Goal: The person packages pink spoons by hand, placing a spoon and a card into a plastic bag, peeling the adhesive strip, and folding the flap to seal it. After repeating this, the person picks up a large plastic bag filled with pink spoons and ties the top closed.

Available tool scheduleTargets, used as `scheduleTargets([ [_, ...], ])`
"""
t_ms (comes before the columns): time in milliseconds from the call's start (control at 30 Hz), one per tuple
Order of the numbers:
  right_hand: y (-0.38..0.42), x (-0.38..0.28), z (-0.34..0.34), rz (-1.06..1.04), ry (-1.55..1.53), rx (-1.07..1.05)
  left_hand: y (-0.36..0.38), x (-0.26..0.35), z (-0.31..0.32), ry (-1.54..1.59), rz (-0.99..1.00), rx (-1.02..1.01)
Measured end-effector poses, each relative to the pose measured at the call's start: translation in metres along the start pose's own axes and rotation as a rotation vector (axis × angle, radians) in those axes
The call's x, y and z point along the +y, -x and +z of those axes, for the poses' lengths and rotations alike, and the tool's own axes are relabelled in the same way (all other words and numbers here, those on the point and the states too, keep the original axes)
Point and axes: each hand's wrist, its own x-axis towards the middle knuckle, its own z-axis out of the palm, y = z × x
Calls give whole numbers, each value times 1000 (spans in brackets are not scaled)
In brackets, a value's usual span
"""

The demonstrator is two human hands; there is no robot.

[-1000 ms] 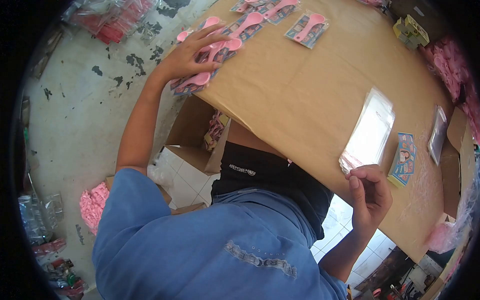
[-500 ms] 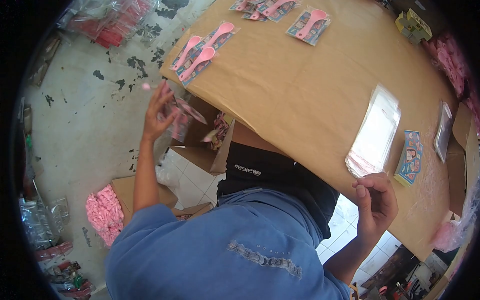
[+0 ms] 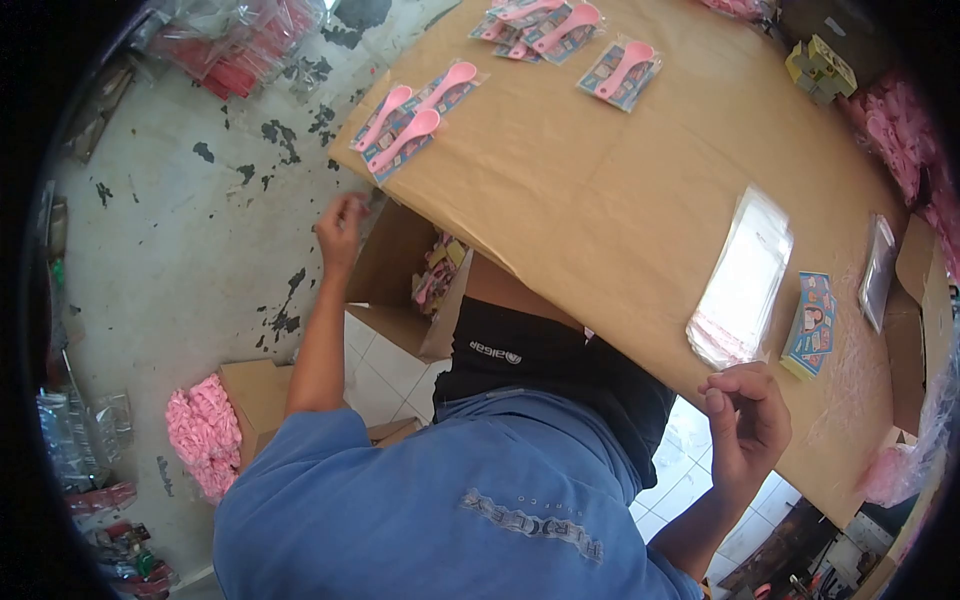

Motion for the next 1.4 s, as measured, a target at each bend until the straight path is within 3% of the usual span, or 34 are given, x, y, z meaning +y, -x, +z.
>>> scheduleTargets([
  [67, -1, -2, 0, -33, 14, -17, -37, 34, 0, -29, 117, 282],
  [167, -3, -2, 1, -82, 8, -7, -85, 88, 3, -113, 338, 240],
  [233, -4, -3, 2, -82, -7, 6, -106, 132, 17, -278, 474, 39],
  [333, -7, 1, 3, -80, -14, -22, -121, 140, 53, -455, 645, -134],
  [433, -9, 10, 6, -79, -40, -56, -125, 146, 75, -547, 543, -476],
  [467, -9, 12, 8, -75, -52, -62, -123, 138, 81, -601, 595, -391],
  [667, -7, 22, 17, -53, -157, -101, -87, 132, 34, -347, 478, -412],
  [767, -9, 37, 25, -60, -216, -68, -45, 104, 4, -348, 500, -219],
  [867, -11, 39, 25, -82, -217, -103, 7, 46, -10, -158, 369, -18],
  [967, -13, 30, 22, -30, -198, -142, 58, -4, -9, -370, 309, -61],
  [1067, -14, 22, 19, -68, -150, -168, 101, -49, -1, -550, 161, -243],
  [1167, -11, 18, 19, -117, -134, -156, 104, -74, 6, -384, -31, -52],
  [1200, -10, 17, 19, -114, -137, -157, 88, -60, 11, -194, -164, 94],
  [1267, -8, 16, 21, -123, -146, -163, 40, -14, 15, -102, -17, 288],
  [1400, -7, 13, 25, -104, -110, -217, -63, 114, 35, 90, 404, 319],
])
